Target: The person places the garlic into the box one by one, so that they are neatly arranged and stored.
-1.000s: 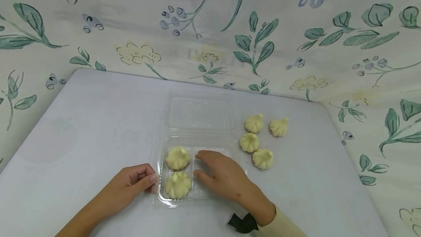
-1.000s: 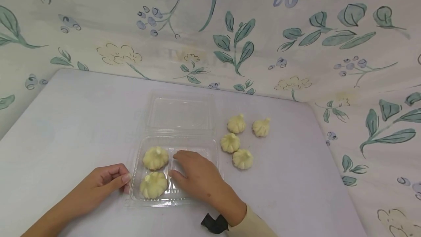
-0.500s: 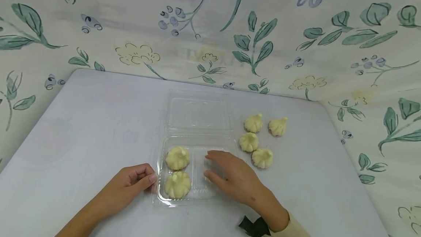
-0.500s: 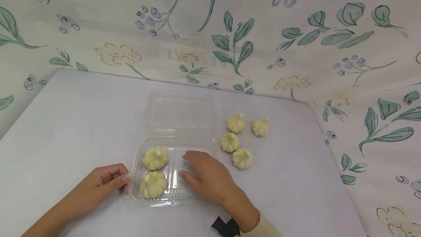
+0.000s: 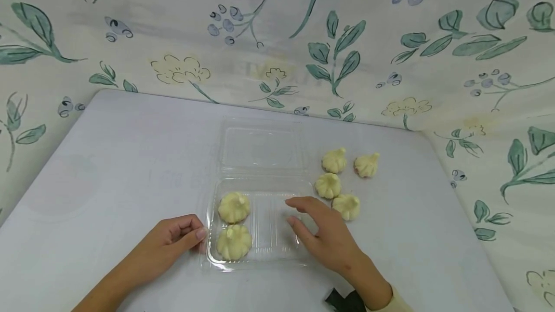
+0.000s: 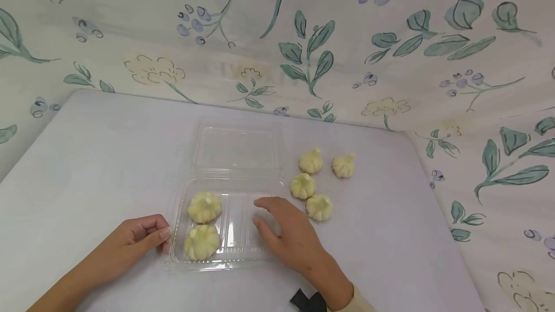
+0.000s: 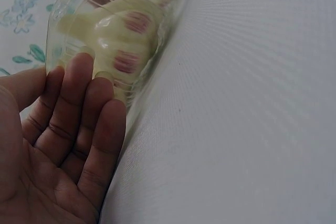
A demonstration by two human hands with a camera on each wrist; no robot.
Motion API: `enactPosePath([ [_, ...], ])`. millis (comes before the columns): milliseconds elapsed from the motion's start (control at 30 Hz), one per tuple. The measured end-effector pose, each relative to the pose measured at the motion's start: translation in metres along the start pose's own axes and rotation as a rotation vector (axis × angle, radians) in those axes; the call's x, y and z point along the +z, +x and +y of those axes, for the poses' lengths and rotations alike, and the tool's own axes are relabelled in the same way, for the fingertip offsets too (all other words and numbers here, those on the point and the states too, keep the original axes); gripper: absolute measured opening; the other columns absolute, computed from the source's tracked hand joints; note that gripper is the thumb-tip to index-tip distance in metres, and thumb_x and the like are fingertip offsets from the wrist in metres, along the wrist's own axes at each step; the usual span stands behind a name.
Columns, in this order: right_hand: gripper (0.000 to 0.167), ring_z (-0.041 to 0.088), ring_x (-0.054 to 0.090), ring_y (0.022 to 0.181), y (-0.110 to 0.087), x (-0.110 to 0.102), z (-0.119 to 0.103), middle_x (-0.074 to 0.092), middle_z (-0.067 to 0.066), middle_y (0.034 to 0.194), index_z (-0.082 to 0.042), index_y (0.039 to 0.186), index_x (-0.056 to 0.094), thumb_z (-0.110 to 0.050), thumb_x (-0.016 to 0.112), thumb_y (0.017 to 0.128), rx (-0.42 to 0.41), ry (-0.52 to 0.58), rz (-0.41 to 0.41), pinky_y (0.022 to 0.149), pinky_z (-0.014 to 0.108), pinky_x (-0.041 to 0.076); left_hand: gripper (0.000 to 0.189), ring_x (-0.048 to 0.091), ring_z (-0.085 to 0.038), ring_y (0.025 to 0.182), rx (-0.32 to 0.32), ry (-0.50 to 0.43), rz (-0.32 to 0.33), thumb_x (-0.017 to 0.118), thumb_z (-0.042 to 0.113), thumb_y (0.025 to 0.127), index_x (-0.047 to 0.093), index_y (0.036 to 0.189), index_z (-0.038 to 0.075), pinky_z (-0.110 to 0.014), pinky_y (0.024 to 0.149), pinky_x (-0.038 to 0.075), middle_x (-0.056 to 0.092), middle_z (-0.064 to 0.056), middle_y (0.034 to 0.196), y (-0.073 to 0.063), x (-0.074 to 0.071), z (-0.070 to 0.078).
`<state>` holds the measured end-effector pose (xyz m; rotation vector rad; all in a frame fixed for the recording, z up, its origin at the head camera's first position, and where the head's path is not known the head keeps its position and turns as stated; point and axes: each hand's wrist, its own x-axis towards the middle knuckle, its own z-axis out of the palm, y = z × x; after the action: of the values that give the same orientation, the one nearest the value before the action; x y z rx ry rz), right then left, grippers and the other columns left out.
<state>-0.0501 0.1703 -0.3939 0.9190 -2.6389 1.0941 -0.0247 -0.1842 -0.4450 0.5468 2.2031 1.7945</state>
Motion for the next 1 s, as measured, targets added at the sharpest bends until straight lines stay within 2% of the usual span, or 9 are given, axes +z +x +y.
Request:
enactPosePath([
  [233, 0.034, 0.022, 0.07, 0.109, -0.007, -0.008, 0.006, 0.071, 0.001, 0.123, -0.008, 0.125, 0.069, -0.002, 0.077, 0.093, -0.004, -0.023, 0.109, 0.094, 0.028, 0.055, 0.021, 0.065, -0.018, 0.078, 0.016, 0.005, 0.006, 0.058, 0.008, 0.108, 0.066, 0.091, 0.018, -0.028, 0.074, 0.054, 0.068, 0.002, 0.082, 0.001, 0.0, 0.0],
  [500, 0.032, 0.024, 0.065, 0.118, -0.011, -0.01, 0.012, 0.068, 0.006, 0.132, -0.005, 0.124, 0.068, -0.001, 0.075, 0.093, 0.002, -0.029, 0.166, 0.099, 0.025, 0.051, 0.02, 0.065, -0.018, 0.078, 0.018, -0.004, 0.003, 0.058, 0.007, 0.108, 0.066, 0.092, 0.017, -0.028, 0.074, 0.055, 0.068, 0.002, 0.081, 0.001, 0.0, 0.0],
  [633, 0.031, 0.024, 0.065, 0.117, -0.013, -0.011, 0.014, 0.069, 0.005, 0.131, -0.004, 0.124, 0.069, 0.001, 0.073, 0.093, 0.01, -0.03, 0.211, 0.099, 0.023, 0.049, 0.02, 0.065, -0.018, 0.077, 0.018, -0.001, 0.004, 0.058, 0.007, 0.107, 0.066, 0.092, 0.017, -0.028, 0.074, 0.054, 0.068, 0.002, 0.081, 0.002, 0.0, 0.0],
  [1000, 0.03, 0.023, 0.065, 0.116, -0.014, -0.016, 0.023, 0.07, 0.004, 0.128, -0.005, 0.123, 0.07, -0.001, 0.074, 0.093, 0.037, -0.055, 0.251, 0.096, 0.022, 0.049, 0.021, 0.065, -0.018, 0.077, 0.019, 0.005, 0.011, 0.058, 0.006, 0.107, 0.066, 0.091, 0.018, -0.028, 0.073, 0.054, 0.068, 0.002, 0.081, 0.002, 0.0, 0.002],
])
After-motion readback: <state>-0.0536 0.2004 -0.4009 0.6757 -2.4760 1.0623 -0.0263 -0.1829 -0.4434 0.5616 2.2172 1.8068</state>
